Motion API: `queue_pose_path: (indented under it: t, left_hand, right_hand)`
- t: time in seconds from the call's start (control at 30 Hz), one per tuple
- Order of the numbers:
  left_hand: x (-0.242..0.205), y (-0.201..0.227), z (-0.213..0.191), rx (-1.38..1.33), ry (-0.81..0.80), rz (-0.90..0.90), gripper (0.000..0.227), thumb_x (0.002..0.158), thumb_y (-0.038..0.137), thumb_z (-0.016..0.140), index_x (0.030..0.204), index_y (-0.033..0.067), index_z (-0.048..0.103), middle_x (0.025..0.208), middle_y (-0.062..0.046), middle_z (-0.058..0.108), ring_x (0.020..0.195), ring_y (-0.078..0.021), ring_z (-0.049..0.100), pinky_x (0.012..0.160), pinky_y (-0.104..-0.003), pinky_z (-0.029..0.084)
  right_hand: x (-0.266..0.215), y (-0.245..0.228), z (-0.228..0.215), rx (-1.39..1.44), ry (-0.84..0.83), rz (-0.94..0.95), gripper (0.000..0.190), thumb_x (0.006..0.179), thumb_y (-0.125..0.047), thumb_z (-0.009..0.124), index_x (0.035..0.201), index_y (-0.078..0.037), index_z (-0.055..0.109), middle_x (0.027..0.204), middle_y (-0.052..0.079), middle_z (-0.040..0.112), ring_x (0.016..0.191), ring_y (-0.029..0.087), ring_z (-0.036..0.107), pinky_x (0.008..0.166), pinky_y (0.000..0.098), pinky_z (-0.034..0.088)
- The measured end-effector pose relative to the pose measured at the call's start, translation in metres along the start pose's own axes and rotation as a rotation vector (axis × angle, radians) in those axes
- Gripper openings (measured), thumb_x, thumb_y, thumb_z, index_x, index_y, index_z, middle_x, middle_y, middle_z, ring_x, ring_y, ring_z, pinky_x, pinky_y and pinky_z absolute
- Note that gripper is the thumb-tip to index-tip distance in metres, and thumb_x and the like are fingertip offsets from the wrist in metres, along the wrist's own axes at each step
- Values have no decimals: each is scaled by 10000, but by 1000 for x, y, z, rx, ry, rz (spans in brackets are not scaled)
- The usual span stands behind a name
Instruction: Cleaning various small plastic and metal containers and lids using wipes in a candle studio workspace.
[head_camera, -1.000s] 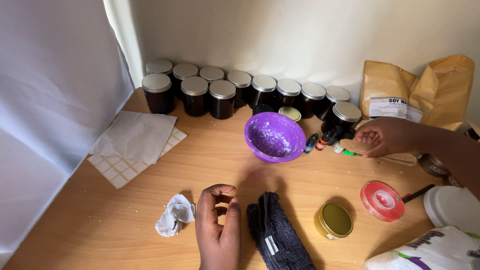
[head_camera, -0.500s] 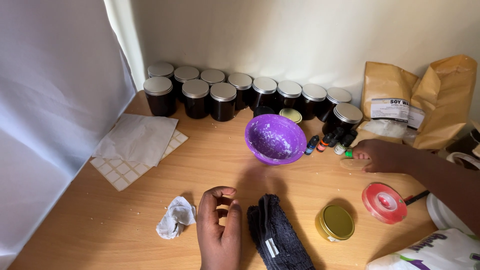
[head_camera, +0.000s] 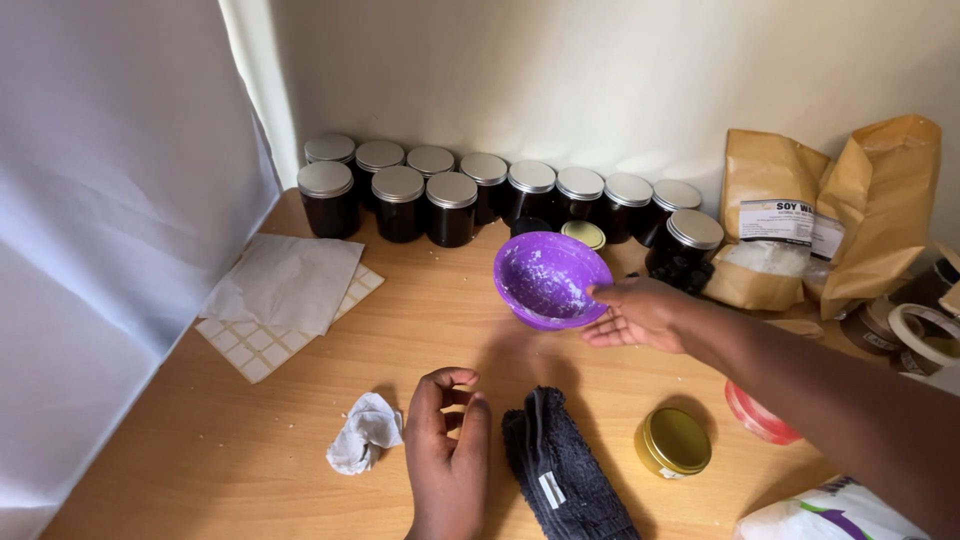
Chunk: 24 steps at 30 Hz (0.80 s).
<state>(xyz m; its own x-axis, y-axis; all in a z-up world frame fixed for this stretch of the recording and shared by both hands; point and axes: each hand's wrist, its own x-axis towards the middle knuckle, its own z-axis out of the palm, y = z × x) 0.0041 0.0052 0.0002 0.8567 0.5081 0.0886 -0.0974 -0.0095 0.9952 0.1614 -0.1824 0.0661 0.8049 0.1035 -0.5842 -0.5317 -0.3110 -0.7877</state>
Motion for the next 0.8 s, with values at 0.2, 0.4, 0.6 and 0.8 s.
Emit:
queue_pose_path:
  t: [0.2,0.4,0.6,0.8]
  left_hand:
    - [14,-2,2,-484,-62,-397,546,726,93,685,1250,93,531,1249,-49,607,1035,-144,583,939,-265,484]
    - [19,18,-17,-1183,-443,-471,917,638,293,810,1384,70,326,1364,-255,420,1227,-441,476,831,-602,546]
    - [19,72,-28,-1067,-63,-705,779,606,166,610,1361,87,435,1318,-155,535,1223,-319,526,901,-514,486]
    - [28,64,-39,-990,-95,-510,943,518,265,691,1402,177,375,1341,-140,491,1191,-335,539,829,-453,546]
  right_hand:
    - [47,22,4,188,78,-91,277,788,-9,538,1064,-29,558,936,171,622,816,236,586,664,312,515]
    - [-94,-22,55,-218,-148,-69,444,876,-153,555,1298,-20,522,1001,246,661,826,323,628,733,400,545]
    - [-52,43,-30,-1223,-154,-174,874,636,-550,801,1381,-260,449,1467,-78,437,1361,94,401,1128,306,297]
    - [-83,102,-29,-1474,-184,-214,527,726,-316,740,1173,-218,478,1223,-65,518,1119,103,533,884,275,440]
